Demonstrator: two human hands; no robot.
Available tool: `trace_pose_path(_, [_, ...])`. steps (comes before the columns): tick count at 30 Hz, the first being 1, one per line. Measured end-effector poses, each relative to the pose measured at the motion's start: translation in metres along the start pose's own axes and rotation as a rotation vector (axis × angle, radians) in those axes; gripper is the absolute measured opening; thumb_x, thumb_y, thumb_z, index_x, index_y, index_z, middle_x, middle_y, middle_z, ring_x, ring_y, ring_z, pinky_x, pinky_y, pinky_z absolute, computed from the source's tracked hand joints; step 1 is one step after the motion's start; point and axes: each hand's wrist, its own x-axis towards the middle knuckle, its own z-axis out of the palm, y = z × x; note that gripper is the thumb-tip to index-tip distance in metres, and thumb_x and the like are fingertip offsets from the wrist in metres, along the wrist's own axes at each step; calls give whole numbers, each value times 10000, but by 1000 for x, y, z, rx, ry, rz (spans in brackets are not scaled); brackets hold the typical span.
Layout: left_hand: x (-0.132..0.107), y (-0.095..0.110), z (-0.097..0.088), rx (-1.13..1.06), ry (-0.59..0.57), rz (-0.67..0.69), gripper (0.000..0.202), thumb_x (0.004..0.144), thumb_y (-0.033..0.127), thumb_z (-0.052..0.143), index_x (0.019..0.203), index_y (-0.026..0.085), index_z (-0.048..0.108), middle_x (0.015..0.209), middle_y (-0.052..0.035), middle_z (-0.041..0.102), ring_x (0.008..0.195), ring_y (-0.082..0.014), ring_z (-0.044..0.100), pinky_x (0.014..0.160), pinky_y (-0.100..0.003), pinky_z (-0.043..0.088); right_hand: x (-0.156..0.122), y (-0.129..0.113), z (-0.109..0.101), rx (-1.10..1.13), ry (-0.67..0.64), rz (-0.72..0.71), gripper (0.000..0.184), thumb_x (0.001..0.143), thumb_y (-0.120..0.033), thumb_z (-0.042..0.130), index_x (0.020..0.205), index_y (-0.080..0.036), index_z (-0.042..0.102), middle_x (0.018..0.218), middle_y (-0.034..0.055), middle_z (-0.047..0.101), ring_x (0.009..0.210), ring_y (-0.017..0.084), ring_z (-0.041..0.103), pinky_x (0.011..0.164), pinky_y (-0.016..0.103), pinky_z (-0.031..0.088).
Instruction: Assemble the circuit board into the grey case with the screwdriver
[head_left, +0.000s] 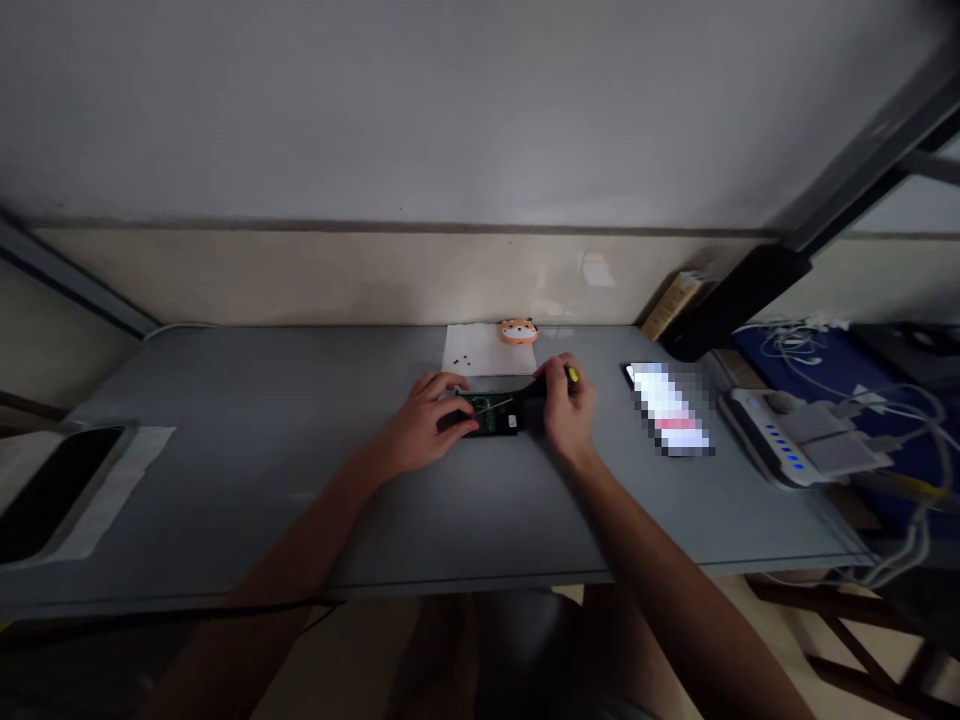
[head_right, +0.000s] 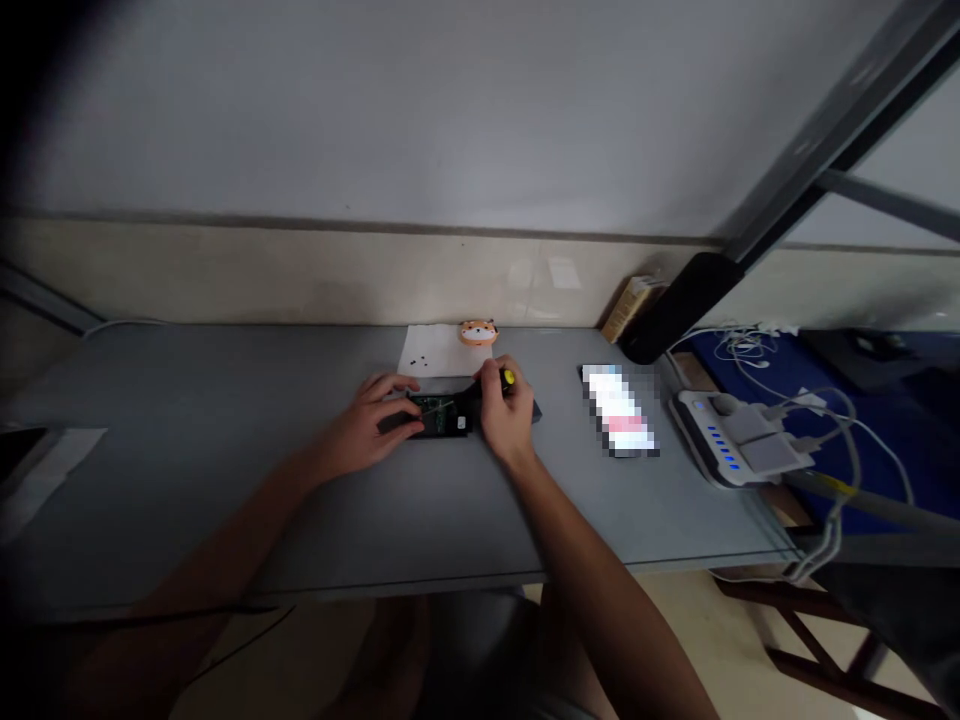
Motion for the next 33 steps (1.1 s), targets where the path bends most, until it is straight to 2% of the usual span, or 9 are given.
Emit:
trace_pose_path(4, [-1, 1, 0, -54, 94, 53, 196, 1025, 321, 613, 896, 219, 719, 1055, -56, 665, 1030, -218, 617, 972, -419, 517, 7, 2, -2, 84, 22, 157, 410, 863, -589, 537, 654, -237, 526, 588, -47, 439, 586, 133, 433, 562, 280, 358])
trace_pose_path(7, [8, 0, -3, -44, 100, 72, 229, 1044, 347, 586, 918, 228, 736, 1002, -46, 685, 981, -208, 622, 939, -398, 519, 16, 4, -5, 195, 150, 326, 418, 824, -627, 557, 689, -232, 527, 625, -39, 468, 594, 128, 441, 531, 267, 341])
trace_pose_path(12, [65, -10, -4, 63, 12, 41, 182, 1008, 324, 642, 922, 248, 782, 966, -41, 705, 991, -224, 616, 942, -398, 505, 30, 8, -10, 288, 417, 454, 383, 855, -590, 543, 721, -234, 498, 625, -44, 457, 540, 111, 421, 492, 253, 326])
trace_pose_path(16, [116, -25, 9, 112, -49, -45, 112, 964, 298, 696, 950, 256, 800, 935, -34, 715, 991, -230, 626, 948, -393, 495, 30, 13, -11, 287, 510, 409, 374, 897, -584, 511, 750, -241, 487, 620, -56, 419, 509, 108, 403, 479, 251, 337])
trace_pose_path(19, [130, -33, 22, 74, -77, -110, 112, 958, 284, 694, 965, 246, 799, 930, -40, 709, 965, -227, 639, 901, -372, 507, 29, 17, -11, 318, 542, 394, 372, 906, -592, 508, 780, -242, 487, 651, -48, 448, 513, 106, 408, 482, 252, 358])
trace_pose_path(23, [128, -40, 31, 51, -138, -101, 74, 928, 266, 718, 936, 239, 786, 979, -41, 695, 1025, -234, 640, 944, -384, 511, 30, 18, -11, 348, 550, 419, 375, 890, -600, 507, 782, -242, 490, 671, -44, 458, 517, 103, 409, 485, 253, 360])
trace_pose_path(26, [116, -37, 24, 44, -80, -105, 146, 926, 287, 714, 1053, 238, 767, 1083, -54, 659, 1095, -239, 628, 1006, -404, 506, 29, 16, -11, 329, 532, 426, 383, 880, -611, 517, 778, -242, 502, 660, -42, 449, 531, 112, 415, 488, 257, 356])
trace_pose_path(29, [88, -21, 11, 28, 26, -132, 224, 988, 337, 620, 1169, 250, 719, 1130, -59, 627, 1141, -239, 616, 1053, -417, 501, 26, 15, -10, 298, 523, 417, 383, 882, -609, 524, 774, -241, 510, 663, -38, 445, 544, 116, 410, 498, 258, 357])
trace_pose_path(33, [38, 13, 9, 31, 94, -156, 418, 1005, 406, 596, 1401, 273, 566, 1392, -111, 555, 1321, -296, 546, 1123, -486, 465, 22, 17, -7, 227, 538, 331, 395, 896, -624, 507, 787, -244, 502, 696, -24, 471, 577, 125, 438, 522, 259, 367])
